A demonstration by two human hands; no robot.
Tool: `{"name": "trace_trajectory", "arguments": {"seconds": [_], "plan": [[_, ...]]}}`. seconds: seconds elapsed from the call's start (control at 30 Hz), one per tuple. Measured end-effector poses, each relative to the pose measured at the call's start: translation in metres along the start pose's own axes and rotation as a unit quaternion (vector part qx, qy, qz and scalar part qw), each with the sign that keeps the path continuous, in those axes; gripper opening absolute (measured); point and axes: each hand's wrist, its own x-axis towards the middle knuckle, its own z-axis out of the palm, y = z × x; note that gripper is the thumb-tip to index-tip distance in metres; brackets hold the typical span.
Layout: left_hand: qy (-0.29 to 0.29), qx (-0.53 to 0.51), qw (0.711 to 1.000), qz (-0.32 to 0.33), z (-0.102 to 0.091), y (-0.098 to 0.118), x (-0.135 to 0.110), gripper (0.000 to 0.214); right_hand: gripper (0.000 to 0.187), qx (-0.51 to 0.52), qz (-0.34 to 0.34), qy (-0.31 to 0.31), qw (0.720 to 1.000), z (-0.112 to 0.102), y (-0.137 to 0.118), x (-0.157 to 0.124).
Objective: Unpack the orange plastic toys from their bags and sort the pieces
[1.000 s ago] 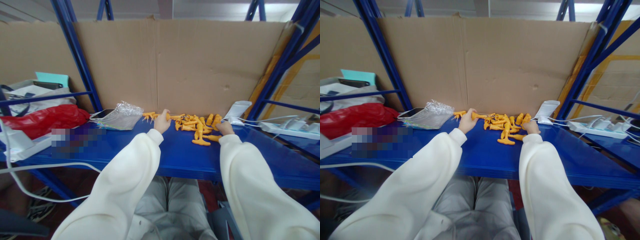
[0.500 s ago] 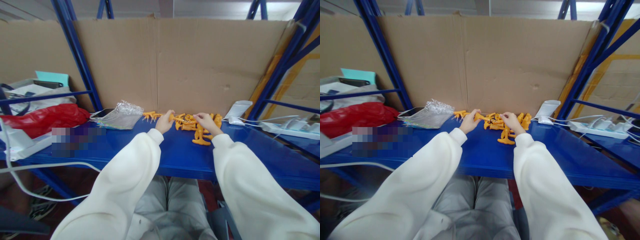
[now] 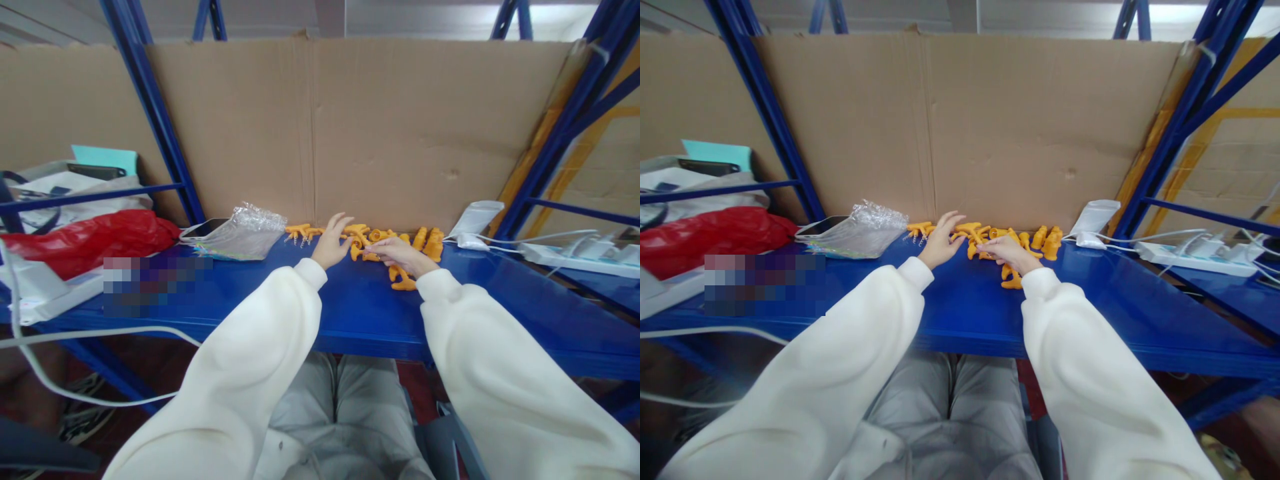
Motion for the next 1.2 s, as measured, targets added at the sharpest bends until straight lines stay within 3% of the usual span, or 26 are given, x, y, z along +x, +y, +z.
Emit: {"name": "trace_trajectory", "arguments": {"seconds": [0.1, 0.2, 0.3, 0.37, 0.5, 0.63, 0.73, 0.9, 1.03, 1.2], "plan": [[0.006, -0.005, 1.0, 0.022, 0.001, 0.005, -0.001, 0.042, 0.039, 0.035, 0.038, -0.023, 0.998, 0.002, -0.003, 0.0], [-0.003, -0.012, 0.999, 0.029, 0.002, 0.012, -0.002, 0.03, 0.046, 0.036, 0.037, 0.004, 0.999, 0.005, -0.003, 0.001], [-0.089, -0.018, 0.996, 0.008, 0.005, 0.022, -0.004, 0.009, 0.051, 0.033, 0.029, 0.023, 0.999, 0.008, -0.003, 0.003], [-0.149, -0.021, 0.989, 0.0, 0.007, 0.027, -0.006, 0.013, 0.051, 0.04, 0.026, 0.028, 0.998, 0.011, -0.004, 0.003], [-0.161, -0.031, 0.986, -0.002, 0.012, 0.035, -0.008, 0.011, 0.05, 0.054, 0.016, 0.043, 0.997, 0.017, -0.005, 0.003], [-0.161, -0.083, 0.981, -0.067, 0.014, 0.038, -0.009, 0.009, 0.055, 0.058, 0.003, 0.034, 0.998, 0.02, -0.003, 0.002], [-0.176, -0.168, 0.958, -0.151, 0.016, 0.039, -0.009, 0.011, 0.056, 0.068, 0.007, 0.041, 0.997, 0.02, -0.002, 0.003], [-0.121, -0.298, 0.918, -0.231, 0.016, 0.037, -0.005, 0.012, 0.039, 0.105, 0.01, 0.07, 0.992, 0.017, -0.002, 0.006], [-0.047, -0.321, 0.89, -0.32, 0.01, 0.028, 0.001, 0.011, 0.026, 0.089, -0.005, 0.093, 0.992, 0.013, 0.0, 0.009], [0.004, -0.254, 0.876, -0.41, 0.001, 0.006, 0.005, 0.017, 0.02, -0.088, -0.061, 0.153, 0.982, 0.008, 0.009, 0.017]]}}
